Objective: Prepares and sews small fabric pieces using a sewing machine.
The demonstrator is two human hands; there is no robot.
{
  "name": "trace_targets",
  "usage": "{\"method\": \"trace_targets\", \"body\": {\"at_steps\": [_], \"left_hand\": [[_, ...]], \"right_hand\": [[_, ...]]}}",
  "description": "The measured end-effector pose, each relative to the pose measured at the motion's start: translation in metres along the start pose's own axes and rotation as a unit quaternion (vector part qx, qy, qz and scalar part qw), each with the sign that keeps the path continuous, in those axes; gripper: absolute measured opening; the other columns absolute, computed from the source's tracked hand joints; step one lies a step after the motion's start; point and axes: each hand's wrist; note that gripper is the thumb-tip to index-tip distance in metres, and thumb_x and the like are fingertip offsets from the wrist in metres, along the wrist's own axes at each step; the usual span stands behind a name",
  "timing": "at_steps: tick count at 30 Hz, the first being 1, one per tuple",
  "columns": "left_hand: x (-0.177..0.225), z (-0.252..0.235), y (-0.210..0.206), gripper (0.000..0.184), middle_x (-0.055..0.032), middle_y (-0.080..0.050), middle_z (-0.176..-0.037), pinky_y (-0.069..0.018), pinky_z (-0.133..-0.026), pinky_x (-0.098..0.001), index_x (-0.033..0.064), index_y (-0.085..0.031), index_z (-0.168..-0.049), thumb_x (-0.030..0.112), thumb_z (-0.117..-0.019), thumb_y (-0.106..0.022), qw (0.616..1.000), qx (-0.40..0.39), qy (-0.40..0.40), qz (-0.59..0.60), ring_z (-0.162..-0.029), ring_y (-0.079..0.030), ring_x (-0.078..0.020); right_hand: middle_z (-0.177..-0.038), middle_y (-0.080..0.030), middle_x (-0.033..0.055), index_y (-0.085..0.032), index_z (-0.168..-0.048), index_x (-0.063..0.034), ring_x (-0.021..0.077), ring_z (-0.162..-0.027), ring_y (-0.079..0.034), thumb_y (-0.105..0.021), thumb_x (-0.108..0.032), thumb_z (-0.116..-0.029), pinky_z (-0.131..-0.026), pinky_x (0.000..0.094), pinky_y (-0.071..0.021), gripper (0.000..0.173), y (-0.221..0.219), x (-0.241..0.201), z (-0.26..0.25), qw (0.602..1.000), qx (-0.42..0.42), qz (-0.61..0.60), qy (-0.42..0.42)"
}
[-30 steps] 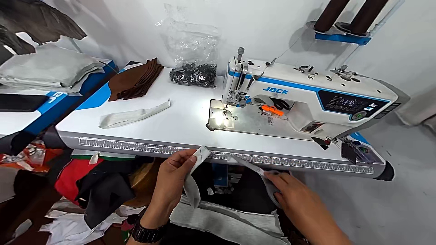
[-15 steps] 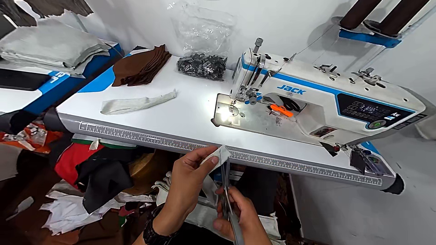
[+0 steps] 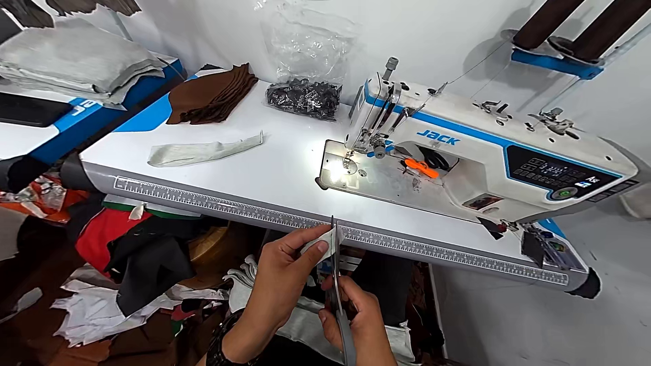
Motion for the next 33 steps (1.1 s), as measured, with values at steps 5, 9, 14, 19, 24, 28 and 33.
{"method": "trace_targets", "body": {"at_steps": [5, 9, 14, 19, 24, 28, 33], "left_hand": [[-0.003, -0.001, 0.003, 0.025, -0.0058, -0.076, -0.106, -0.0602, -0.079, -0.0301, 0.0137, -0.079, -0.118, 0.011, -0.0944, -0.071, 1.000, -0.004, 0.000, -0.018, -0.091, -0.071, -0.0182], [-0.006, 0.000, 0.002, 0.025, -0.0052, -0.076, -0.106, -0.0602, -0.080, -0.0298, 0.0143, -0.079, -0.118, 0.012, -0.0945, -0.071, 1.000, -0.007, -0.005, -0.027, -0.092, -0.071, -0.0184], [-0.006, -0.002, 0.005, 0.023, -0.0042, -0.075, -0.107, -0.0595, -0.081, -0.0285, 0.0139, -0.080, -0.116, 0.014, -0.0946, -0.071, 0.999, -0.011, -0.003, -0.036, -0.093, -0.070, -0.0175], [0.039, -0.009, 0.046, 0.024, -0.0041, -0.076, -0.103, -0.0617, -0.075, -0.0317, 0.0127, -0.078, -0.118, 0.011, -0.0959, -0.069, 0.991, 0.023, -0.094, -0.096, -0.086, -0.072, -0.0151], [0.143, -0.048, 0.093, 0.024, 0.0041, -0.075, -0.106, -0.0608, -0.078, -0.0247, 0.0110, -0.074, -0.120, 0.010, -0.0976, -0.066, 0.929, 0.098, -0.230, -0.274, -0.087, -0.070, -0.0045], [0.177, -0.124, 0.102, 0.021, 0.0007, -0.073, -0.104, -0.0585, -0.082, -0.0268, 0.0090, -0.073, -0.118, 0.011, -0.0975, -0.066, 0.913, 0.066, -0.227, -0.334, -0.090, -0.069, -0.0051], [0.134, -0.180, 0.107, 0.039, -0.0127, -0.067, -0.127, -0.0532, -0.100, -0.0382, 0.0034, -0.063, -0.134, 0.025, -0.1011, -0.063, 0.889, 0.023, -0.158, -0.430, -0.112, -0.066, -0.0152]], "right_hand": [[-0.072, -0.065, -0.0009, -0.066, -0.115, 0.0005, 0.0030, -0.058, -0.058, -0.077, -0.015, -0.0844, -0.051, 0.0195, -0.0493, 0.035, 0.002, 0.001, 0.005, 1.000, -0.012, -0.001, -0.016], [-0.075, -0.065, -0.0005, -0.064, -0.118, 0.0015, 0.0031, -0.060, -0.058, -0.076, -0.024, -0.0884, -0.052, 0.0196, -0.0494, 0.041, 0.005, 0.000, -0.001, 0.999, -0.031, -0.017, -0.013], [-0.068, -0.062, -0.0015, -0.068, -0.112, -0.0004, 0.0038, -0.054, -0.057, -0.077, -0.012, -0.0838, -0.047, 0.0211, -0.0495, 0.031, 0.005, -0.004, 0.000, 0.999, 0.013, 0.006, -0.029], [-0.089, -0.076, 0.0039, -0.054, -0.139, -0.0016, 0.0164, -0.070, -0.073, -0.088, -0.020, -0.0796, -0.059, 0.0377, -0.0641, 0.071, 0.068, -0.002, -0.007, 0.984, 0.075, 0.134, -0.089], [-0.109, -0.071, 0.0242, -0.064, -0.131, -0.0018, 0.0437, -0.090, -0.071, -0.070, -0.004, -0.0899, -0.077, 0.0685, -0.0549, 0.042, 0.181, 0.008, -0.036, 0.901, 0.116, 0.408, -0.087], [-0.109, -0.071, 0.0295, -0.076, -0.111, 0.0007, 0.0539, -0.100, -0.066, -0.068, 0.003, -0.0926, -0.085, 0.0784, -0.0463, 0.020, 0.228, 0.025, -0.069, 0.852, 0.123, 0.506, -0.058], [-0.125, -0.066, 0.0252, -0.070, -0.125, -0.0019, 0.0460, -0.114, -0.064, -0.067, -0.008, -0.0982, -0.094, 0.0692, -0.0489, 0.027, 0.217, -0.005, -0.051, 0.867, 0.113, 0.481, -0.060]]}}
Point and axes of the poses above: each hand's wrist, its own z-axis away from the middle knuckle, its own y-axis out of the back of the hand, x = y × z
